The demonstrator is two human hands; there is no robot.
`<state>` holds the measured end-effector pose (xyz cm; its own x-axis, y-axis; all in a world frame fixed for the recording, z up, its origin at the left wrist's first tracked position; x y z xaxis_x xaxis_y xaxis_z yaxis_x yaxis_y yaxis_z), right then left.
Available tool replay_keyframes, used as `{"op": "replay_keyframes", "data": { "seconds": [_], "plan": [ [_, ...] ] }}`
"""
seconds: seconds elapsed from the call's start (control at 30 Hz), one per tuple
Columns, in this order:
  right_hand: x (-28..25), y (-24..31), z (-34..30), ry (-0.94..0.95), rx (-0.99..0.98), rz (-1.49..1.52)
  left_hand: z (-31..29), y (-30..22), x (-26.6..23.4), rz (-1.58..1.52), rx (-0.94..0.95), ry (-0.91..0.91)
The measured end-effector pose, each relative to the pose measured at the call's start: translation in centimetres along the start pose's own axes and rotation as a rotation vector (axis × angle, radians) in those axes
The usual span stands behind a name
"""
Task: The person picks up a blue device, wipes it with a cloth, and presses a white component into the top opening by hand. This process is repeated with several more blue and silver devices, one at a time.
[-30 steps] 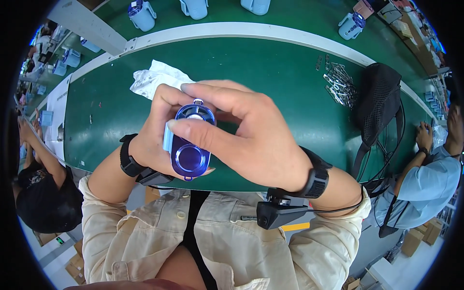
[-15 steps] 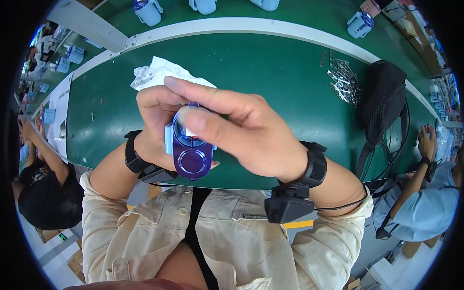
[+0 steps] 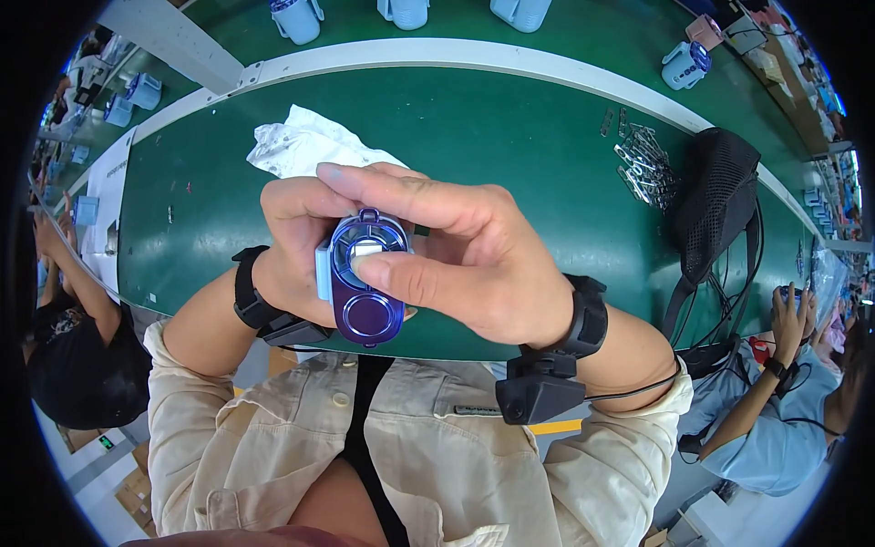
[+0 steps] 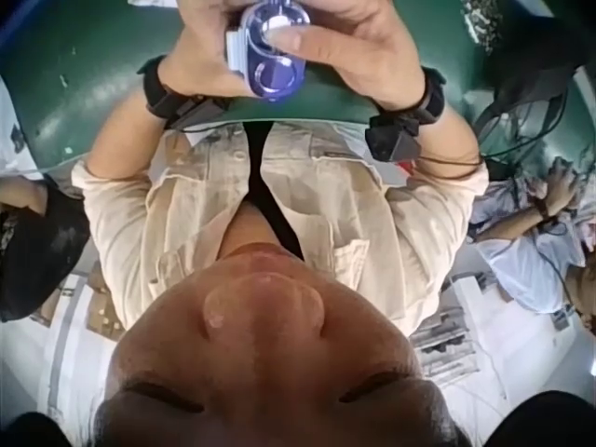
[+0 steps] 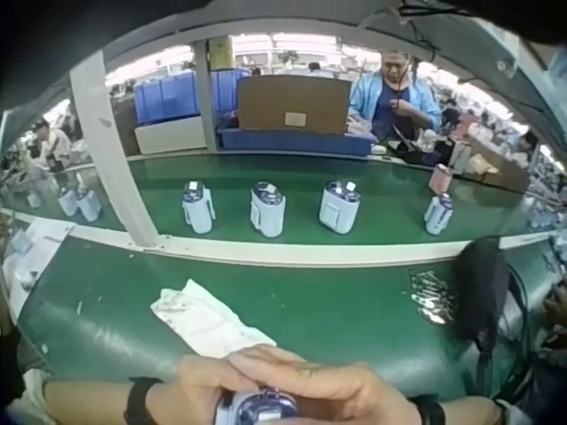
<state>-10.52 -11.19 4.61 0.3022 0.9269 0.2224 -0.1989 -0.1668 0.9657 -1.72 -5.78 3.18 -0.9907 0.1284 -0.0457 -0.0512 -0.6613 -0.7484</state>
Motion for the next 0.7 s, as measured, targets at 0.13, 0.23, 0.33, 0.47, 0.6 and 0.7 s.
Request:
{"op": "replay_keyframes", "data": {
  "seconds": [0.13,0.23,0.33,0.47,0.6,0.7],
  "plan": [
    [-0.07,0.03,0.3,0.058,0.023,-0.001,-0.08,-0.07,0.29,0.031,0.026,0.0],
    [0.04,0.02,0.26,0.049,0.063,0.013,0.09,-0.18,0.16,0.037,0.015,0.011],
    [-0.07,-0.3,0.24,0.003,0.138,0.045,0.13,-0.11,0.05,0.032,0.008,-0.001],
    [-0.18,-0.78,0.33,-0.036,0.162,0.244,0.06,-0.06,-0.25,0.028,0.001,-0.028],
    [-0.08,-0.57,0.28,-0.015,0.07,0.087,0.03,0.01,-0.3,0.032,0.006,-0.017],
    [-0.11,-0.41,0.25,-0.081,0.009,0.004,-0.05,0.21,-0.3,-0.006,-0.002,-0.016]
  ]
}}
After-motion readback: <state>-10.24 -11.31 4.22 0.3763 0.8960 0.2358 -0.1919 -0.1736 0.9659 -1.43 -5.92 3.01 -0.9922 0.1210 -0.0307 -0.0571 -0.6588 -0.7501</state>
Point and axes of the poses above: each hand's wrist, its own z-axis towards the middle knuckle, its own x-axis out of the palm, y = z × x, the point moved 8 cm from there along z, towards the middle knuckle, and after that the axes turned 11 degrees about -z, right-handed, at the moved point
